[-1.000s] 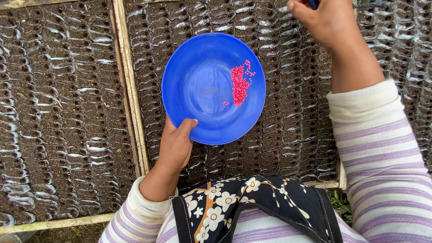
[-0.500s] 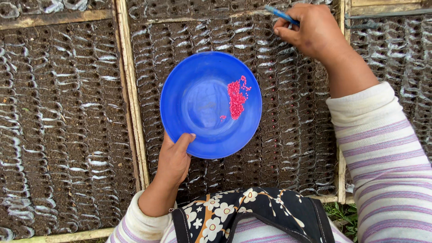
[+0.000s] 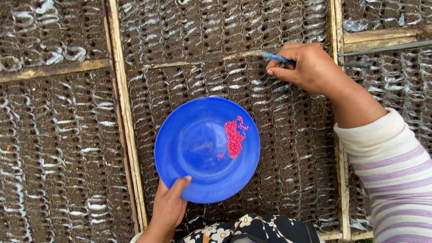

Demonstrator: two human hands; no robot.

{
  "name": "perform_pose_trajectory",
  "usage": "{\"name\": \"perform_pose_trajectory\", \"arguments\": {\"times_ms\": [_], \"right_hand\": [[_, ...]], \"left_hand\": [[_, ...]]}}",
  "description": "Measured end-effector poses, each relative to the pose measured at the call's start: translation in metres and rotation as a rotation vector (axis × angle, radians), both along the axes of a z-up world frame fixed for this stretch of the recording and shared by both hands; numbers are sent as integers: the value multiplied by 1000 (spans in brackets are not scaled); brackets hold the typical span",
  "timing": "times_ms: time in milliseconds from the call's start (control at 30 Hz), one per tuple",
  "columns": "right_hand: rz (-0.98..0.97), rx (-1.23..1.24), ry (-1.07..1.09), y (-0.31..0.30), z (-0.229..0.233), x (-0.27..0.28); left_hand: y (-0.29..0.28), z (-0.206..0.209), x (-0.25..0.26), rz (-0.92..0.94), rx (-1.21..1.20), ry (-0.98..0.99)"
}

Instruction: The person holds a blue plate containing red seeds in their left hand and uses a blue pen in their right hand to place individual seeds into small holes in a soil-filled seed tray. The person systematically moves across the tray, filling the holes with seeds.

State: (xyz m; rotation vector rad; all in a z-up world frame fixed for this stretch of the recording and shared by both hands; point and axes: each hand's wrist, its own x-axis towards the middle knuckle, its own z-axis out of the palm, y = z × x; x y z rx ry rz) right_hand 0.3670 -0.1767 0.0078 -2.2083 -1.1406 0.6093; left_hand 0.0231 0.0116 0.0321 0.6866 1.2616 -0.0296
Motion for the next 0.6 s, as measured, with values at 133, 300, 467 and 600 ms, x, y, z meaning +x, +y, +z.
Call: {"name": "perform_pose_trajectory", "arguments": {"times_ms": [133,300,467,600], "right_hand": [[30,-21,71,7,4,4],[29,-20,67,7,-1,11],[49,-20,69,9,-1,14],[73,-19,63,8,-3,15]], "left_hand": [[3,13,16,47,-47,229],[4,45,59,41,-24,267],[2,56,74,54,1,322],[-3,17,31,73,20,359]]}}
